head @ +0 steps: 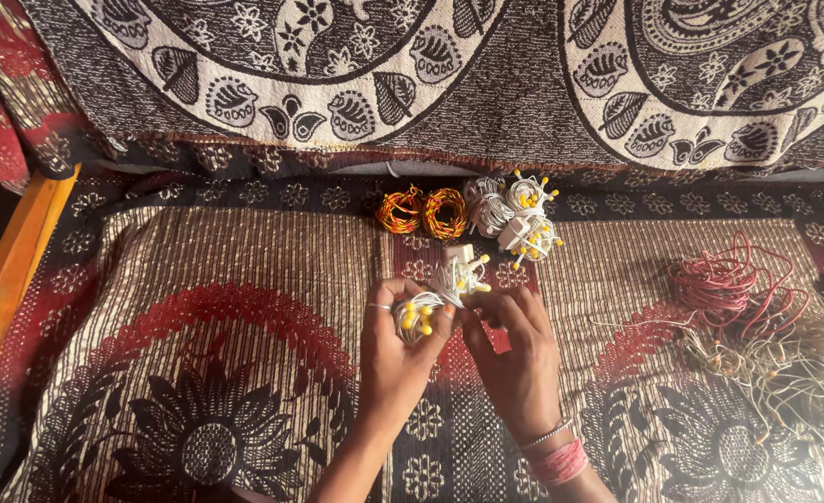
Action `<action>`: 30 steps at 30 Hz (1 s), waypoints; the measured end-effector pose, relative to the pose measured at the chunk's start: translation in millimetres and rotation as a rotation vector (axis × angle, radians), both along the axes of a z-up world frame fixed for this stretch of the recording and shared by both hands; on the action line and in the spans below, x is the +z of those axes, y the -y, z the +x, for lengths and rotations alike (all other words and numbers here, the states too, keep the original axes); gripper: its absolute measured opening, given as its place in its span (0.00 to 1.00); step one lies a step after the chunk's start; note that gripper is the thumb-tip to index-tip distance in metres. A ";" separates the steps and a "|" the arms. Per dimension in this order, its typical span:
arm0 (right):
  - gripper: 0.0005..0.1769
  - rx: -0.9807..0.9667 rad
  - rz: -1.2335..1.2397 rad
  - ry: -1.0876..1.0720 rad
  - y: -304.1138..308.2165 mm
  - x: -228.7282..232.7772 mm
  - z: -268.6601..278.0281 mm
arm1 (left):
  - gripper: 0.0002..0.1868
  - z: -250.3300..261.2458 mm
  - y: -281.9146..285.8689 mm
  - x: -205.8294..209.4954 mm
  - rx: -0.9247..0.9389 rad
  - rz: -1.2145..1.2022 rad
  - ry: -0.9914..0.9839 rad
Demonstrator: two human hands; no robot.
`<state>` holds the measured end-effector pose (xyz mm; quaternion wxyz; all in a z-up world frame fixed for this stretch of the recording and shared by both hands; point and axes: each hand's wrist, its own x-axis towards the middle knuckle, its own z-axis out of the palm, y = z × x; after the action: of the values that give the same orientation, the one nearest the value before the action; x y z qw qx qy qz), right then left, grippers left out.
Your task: The person sits on a patterned rug and wraps a pink wire around their left hand to form a neat coil. They then place the finished coil on the rug next to other completed wire bundles.
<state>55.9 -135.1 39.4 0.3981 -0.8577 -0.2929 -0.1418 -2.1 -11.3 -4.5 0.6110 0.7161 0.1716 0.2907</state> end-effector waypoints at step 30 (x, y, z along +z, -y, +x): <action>0.48 0.303 0.367 -0.482 14.8 -0.4 23.0 | 0.26 5.9 -21.1 -10.3 -0.086 -0.476 -0.325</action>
<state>78.9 -149.9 39.0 0.6202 -0.7273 -0.2839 0.0757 3.9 9.8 -14.8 0.7380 0.5965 0.3001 0.0973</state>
